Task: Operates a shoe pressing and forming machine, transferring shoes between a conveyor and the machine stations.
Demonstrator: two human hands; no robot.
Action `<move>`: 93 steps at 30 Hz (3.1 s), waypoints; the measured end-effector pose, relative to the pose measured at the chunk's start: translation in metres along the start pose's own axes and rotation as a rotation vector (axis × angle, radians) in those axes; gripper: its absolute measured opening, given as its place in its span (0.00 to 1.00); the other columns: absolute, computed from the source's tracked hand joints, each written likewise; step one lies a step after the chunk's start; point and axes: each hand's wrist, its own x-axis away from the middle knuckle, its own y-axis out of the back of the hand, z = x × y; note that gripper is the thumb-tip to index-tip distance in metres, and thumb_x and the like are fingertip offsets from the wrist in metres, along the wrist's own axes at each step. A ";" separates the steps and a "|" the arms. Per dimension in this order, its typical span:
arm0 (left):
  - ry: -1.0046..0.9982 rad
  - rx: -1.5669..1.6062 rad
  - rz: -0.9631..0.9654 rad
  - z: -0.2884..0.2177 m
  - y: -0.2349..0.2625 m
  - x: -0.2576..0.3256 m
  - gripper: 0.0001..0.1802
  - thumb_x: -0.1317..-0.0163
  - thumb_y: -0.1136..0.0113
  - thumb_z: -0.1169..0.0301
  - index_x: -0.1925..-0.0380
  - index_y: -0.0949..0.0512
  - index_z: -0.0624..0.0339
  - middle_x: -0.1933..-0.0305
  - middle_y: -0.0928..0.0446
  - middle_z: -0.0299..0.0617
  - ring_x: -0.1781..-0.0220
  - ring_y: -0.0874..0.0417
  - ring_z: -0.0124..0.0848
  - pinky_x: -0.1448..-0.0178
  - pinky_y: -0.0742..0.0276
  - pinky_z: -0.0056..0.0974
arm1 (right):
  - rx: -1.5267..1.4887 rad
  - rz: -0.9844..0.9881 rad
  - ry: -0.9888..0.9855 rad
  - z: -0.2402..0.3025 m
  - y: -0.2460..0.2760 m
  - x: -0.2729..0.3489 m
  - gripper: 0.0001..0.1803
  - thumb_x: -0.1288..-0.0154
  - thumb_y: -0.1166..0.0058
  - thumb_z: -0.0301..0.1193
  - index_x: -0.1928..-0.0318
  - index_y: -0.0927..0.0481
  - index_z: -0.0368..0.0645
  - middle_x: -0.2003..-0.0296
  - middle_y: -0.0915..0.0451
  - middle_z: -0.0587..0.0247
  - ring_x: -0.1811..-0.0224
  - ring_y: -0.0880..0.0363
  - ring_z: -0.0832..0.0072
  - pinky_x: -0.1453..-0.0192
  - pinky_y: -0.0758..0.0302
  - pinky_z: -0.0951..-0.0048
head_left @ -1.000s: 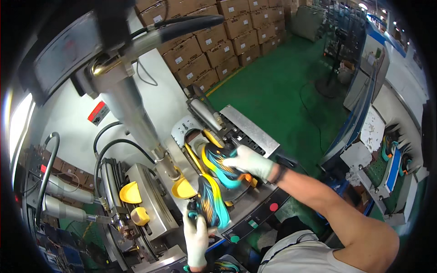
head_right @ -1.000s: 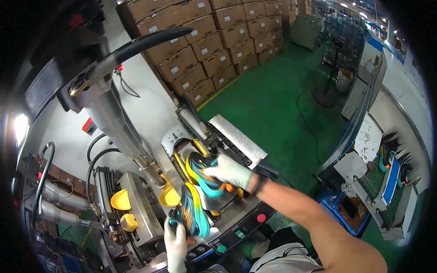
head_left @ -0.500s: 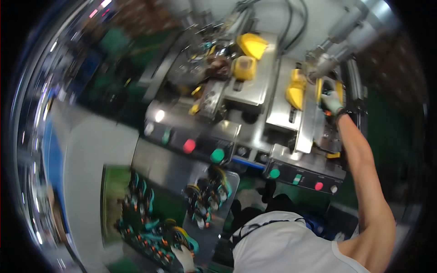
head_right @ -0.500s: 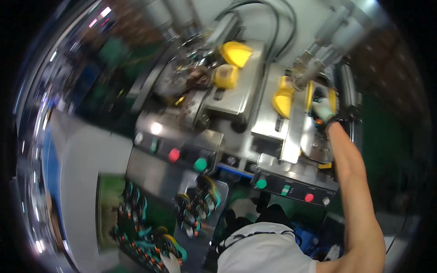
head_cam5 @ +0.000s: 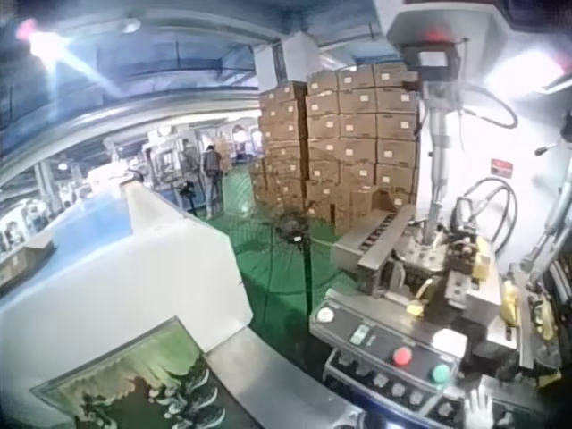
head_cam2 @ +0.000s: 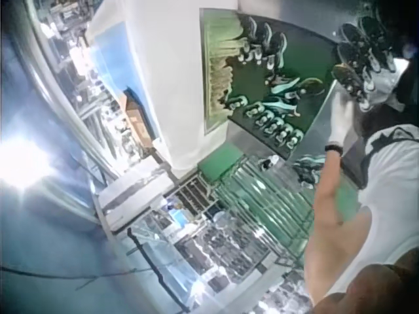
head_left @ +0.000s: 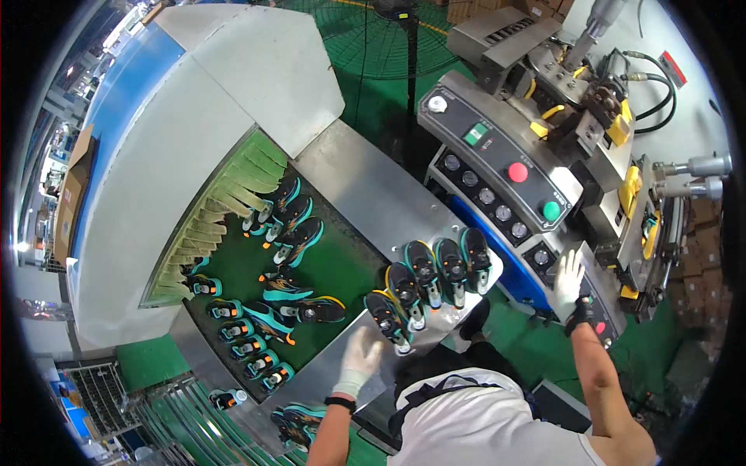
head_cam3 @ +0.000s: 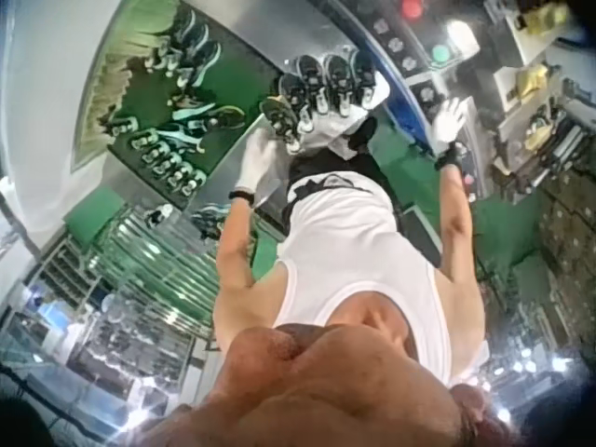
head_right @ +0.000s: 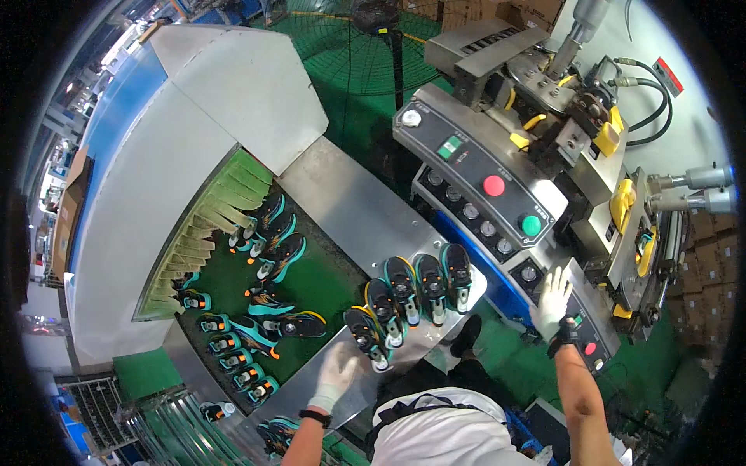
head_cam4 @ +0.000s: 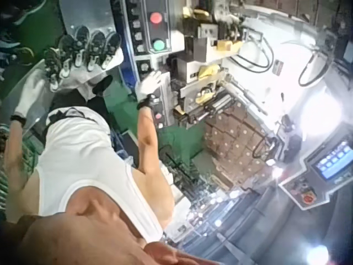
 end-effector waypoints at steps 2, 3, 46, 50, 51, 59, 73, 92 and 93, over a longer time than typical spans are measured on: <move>-0.021 0.077 -0.347 0.003 0.073 -0.014 0.25 0.27 0.34 0.70 0.35 0.24 0.72 0.37 0.21 0.59 0.34 0.18 0.52 0.28 0.23 0.50 | -0.182 -0.060 -0.011 0.007 0.011 0.003 0.63 0.47 0.23 0.39 0.18 0.47 0.30 0.17 0.53 0.30 0.12 0.60 0.37 0.12 0.57 0.34; -0.017 -0.044 -0.404 0.016 0.116 -0.029 0.22 0.26 0.36 0.73 0.36 0.24 0.72 0.39 0.20 0.59 0.36 0.18 0.52 0.30 0.23 0.49 | -0.270 -0.110 0.041 0.014 0.021 0.008 0.60 0.45 0.24 0.36 0.19 0.46 0.30 0.17 0.51 0.29 0.12 0.59 0.37 0.12 0.55 0.36; -1.246 -0.085 -0.144 -0.372 0.018 -0.050 0.31 0.47 0.29 0.77 0.41 0.26 0.69 0.36 0.22 0.63 0.36 0.19 0.62 0.30 0.22 0.60 | -2.191 0.498 0.109 0.081 0.191 0.079 0.13 0.27 0.32 0.36 0.51 0.17 0.42 0.71 0.18 0.70 0.73 0.24 0.81 0.70 0.32 0.73; -0.948 -0.147 -0.360 -0.393 -0.021 -0.097 0.30 0.40 0.37 0.82 0.36 0.30 0.72 0.31 0.26 0.64 0.32 0.21 0.59 0.27 0.23 0.56 | -2.630 0.390 0.215 0.003 0.211 0.073 0.34 0.30 0.31 0.30 0.26 0.27 0.40 0.38 0.16 0.59 0.42 0.16 0.72 0.35 0.18 0.66; -0.938 -0.075 -0.341 -0.396 -0.033 -0.115 0.29 0.39 0.38 0.83 0.36 0.30 0.72 0.30 0.27 0.65 0.31 0.22 0.59 0.26 0.23 0.55 | -2.668 0.454 0.245 -0.016 0.202 0.071 0.39 0.31 0.33 0.28 0.22 0.32 0.41 0.31 0.20 0.58 0.32 0.20 0.69 0.25 0.25 0.62; -0.736 -0.108 -0.206 -0.427 -0.066 -0.186 0.28 0.30 0.40 0.79 0.30 0.29 0.71 0.27 0.28 0.56 0.26 0.24 0.48 0.23 0.24 0.48 | -2.748 0.229 0.064 -0.092 0.178 0.041 0.56 0.44 0.20 0.39 0.19 0.37 0.37 0.25 0.27 0.42 0.25 0.24 0.50 0.21 0.26 0.49; 0.124 -0.427 -0.241 -0.090 -0.092 -0.099 0.33 0.19 0.48 0.49 0.38 0.23 0.75 0.38 0.21 0.71 0.38 0.21 0.65 0.32 0.26 0.58 | -2.670 0.101 -0.090 -0.053 0.182 0.057 0.40 0.37 0.27 0.31 0.27 0.28 0.32 0.37 0.16 0.45 0.39 0.12 0.57 0.38 0.11 0.56; -0.791 0.042 -0.068 -0.493 -0.026 -0.244 0.29 0.26 0.38 0.74 0.29 0.31 0.77 0.30 0.25 0.62 0.32 0.18 0.46 0.28 0.21 0.43 | -2.888 0.012 0.303 -0.047 0.224 0.027 0.30 0.23 0.39 0.34 0.26 0.28 0.38 0.36 0.16 0.53 0.38 0.13 0.63 0.31 0.16 0.57; -0.806 0.035 -0.051 -0.523 -0.029 -0.256 0.30 0.25 0.38 0.73 0.28 0.32 0.77 0.29 0.26 0.63 0.30 0.19 0.47 0.26 0.23 0.44 | -2.897 0.010 0.323 -0.049 0.228 0.026 0.30 0.23 0.39 0.33 0.26 0.28 0.38 0.36 0.16 0.54 0.39 0.13 0.63 0.32 0.16 0.58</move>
